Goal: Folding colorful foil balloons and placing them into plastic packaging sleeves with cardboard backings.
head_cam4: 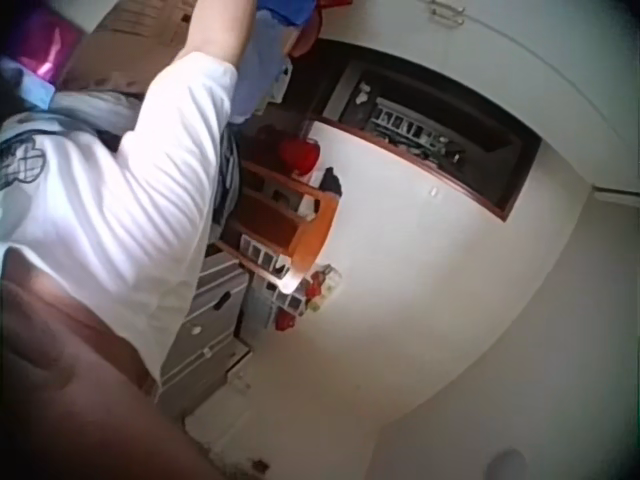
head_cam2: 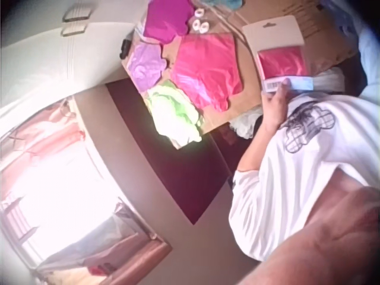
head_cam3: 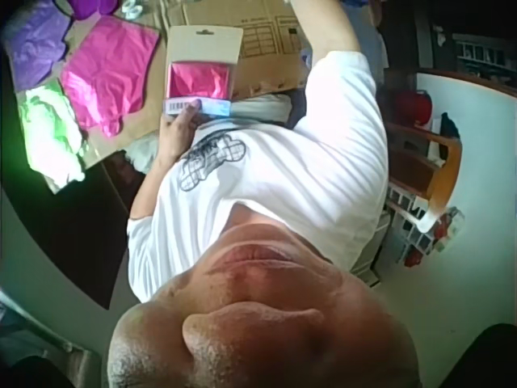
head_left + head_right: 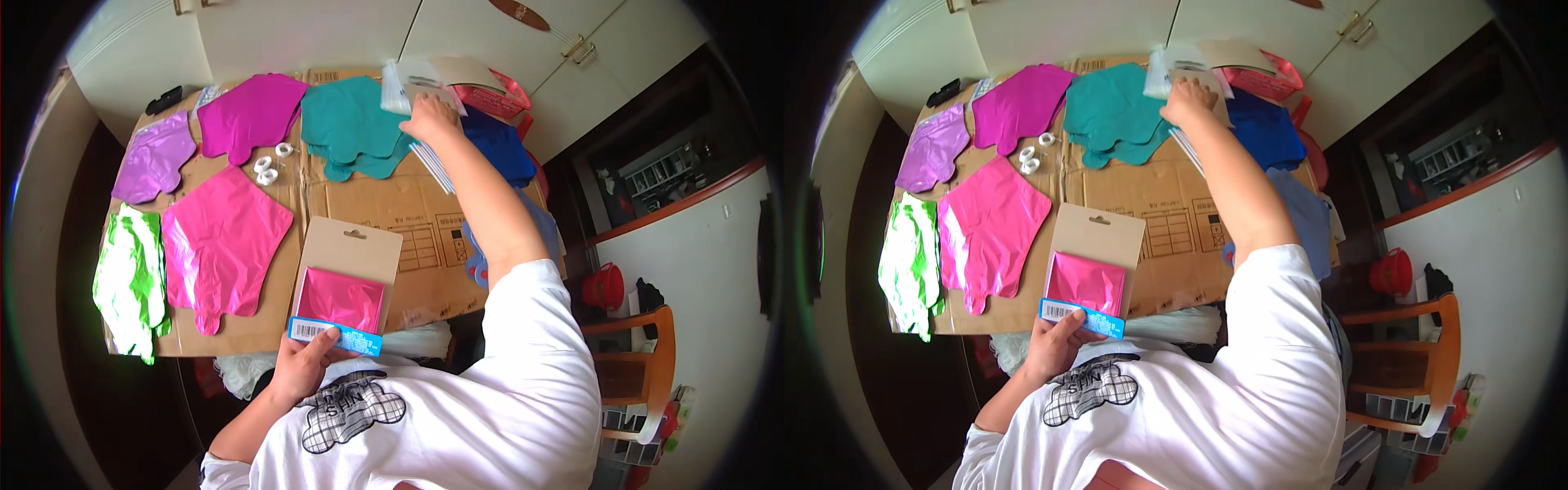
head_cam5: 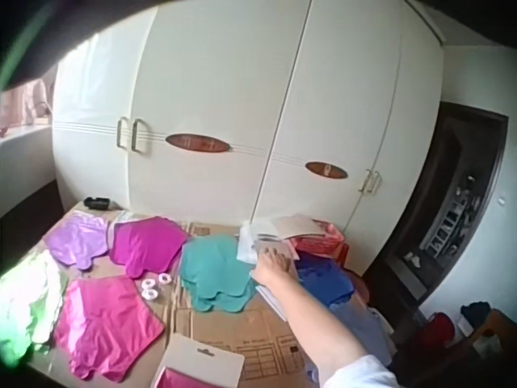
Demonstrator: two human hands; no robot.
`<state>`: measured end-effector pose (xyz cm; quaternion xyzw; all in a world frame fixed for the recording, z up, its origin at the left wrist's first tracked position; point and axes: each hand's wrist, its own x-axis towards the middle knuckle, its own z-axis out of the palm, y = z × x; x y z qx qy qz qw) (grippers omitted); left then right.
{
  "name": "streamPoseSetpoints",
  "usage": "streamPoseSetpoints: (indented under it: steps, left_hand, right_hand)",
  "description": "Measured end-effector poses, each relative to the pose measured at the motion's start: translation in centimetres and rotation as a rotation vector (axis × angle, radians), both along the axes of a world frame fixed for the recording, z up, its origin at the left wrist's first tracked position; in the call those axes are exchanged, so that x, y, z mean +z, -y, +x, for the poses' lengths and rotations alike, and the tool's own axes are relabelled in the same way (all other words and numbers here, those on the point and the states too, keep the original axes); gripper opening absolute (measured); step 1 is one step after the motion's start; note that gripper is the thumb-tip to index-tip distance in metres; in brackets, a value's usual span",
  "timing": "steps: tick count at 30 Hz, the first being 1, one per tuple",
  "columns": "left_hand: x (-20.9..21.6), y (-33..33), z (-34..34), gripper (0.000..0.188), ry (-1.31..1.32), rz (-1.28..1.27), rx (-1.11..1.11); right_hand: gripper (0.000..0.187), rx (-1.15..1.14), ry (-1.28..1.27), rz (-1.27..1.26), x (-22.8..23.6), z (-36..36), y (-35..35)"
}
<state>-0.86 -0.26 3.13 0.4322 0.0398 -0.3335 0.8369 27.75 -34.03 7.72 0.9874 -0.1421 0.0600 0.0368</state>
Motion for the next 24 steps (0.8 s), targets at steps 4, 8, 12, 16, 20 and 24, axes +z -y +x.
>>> streamPoseSetpoints:
  steps: [4, 8, 12, 16, 20, 24]
  left_hand:
    - [0.6, 0.1, 1.3, 0.023, -0.047, -0.004, -0.015]
    - [0.2, -0.2, 2.2, 0.023, -0.043, -0.011, -0.048]
    - [0.5, -0.1, 2.7, 0.024, -0.060, -0.030, -0.047]
    - [0.4, -0.1, 2.9, 0.023, -0.086, -0.030, -0.043]
    - [0.3, -0.1, 3.1, 0.021, -0.104, -0.037, -0.046]
    - [0.2, -0.4, 3.2, 0.020, -0.119, -0.034, -0.019]
  right_hand:
    - [0.059, -0.171, -0.018, 0.064, -1.8, 2.6, 1.8]
    - [0.044, -0.182, 0.097, 0.133, -2.0, 3.8, 3.5]
    - [0.030, 0.017, 0.019, -0.017, -1.5, 4.9, 4.1]
    - [0.029, 0.029, 0.065, -0.014, -1.3, 7.2, 2.4]
    - [0.030, -0.059, 0.082, -0.158, -4.1, 9.5, 2.9]
    - [0.028, -0.110, 0.076, -0.184, -4.7, 10.3, 0.7]
